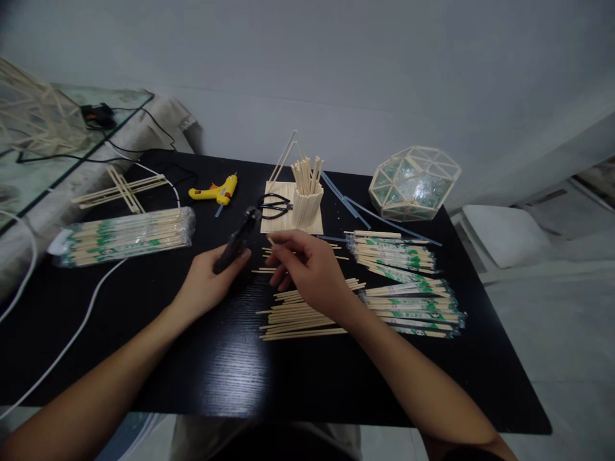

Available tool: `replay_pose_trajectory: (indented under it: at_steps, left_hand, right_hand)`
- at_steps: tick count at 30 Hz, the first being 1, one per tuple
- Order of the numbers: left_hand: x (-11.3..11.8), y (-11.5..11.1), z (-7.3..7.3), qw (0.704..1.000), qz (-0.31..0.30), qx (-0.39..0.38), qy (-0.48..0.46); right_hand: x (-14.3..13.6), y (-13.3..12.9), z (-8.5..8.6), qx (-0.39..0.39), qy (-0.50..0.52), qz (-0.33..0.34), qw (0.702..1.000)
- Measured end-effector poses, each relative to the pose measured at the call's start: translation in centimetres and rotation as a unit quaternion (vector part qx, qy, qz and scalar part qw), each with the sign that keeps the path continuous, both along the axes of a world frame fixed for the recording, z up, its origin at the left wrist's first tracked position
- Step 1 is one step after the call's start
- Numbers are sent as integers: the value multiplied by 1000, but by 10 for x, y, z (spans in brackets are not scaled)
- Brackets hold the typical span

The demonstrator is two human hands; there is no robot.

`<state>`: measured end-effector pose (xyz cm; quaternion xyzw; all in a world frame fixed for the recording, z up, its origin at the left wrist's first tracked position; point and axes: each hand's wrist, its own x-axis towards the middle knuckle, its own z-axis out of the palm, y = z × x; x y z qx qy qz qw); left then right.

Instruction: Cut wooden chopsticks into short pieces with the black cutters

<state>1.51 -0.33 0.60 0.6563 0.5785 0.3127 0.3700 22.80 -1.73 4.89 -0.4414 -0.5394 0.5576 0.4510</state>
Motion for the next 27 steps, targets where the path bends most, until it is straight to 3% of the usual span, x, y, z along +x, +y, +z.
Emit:
replay_pose_trajectory:
  at_steps: [4,7,10,16,21,27]
  left_hand:
    - [3,4,2,975,51,-108,-188]
    - [5,5,6,954,72,-137,-258]
    - [7,5,9,952,76,-132,-266]
    - [5,6,5,954,62,-118,-269]
    - [4,7,4,966,57,-96,-235]
    - [2,7,-3,972,41,-78,-218]
  right_hand:
    - [3,1,2,20,-17,10,1000]
    - [6,3,1,40,-53,12,998]
    - [12,8,-2,90,-135,-7,987]
    - [19,18,-17,172,-334,-38,926]
    - [13,20,-34,222,-372,34,901]
    - [4,20,-52,208,-395,75,892]
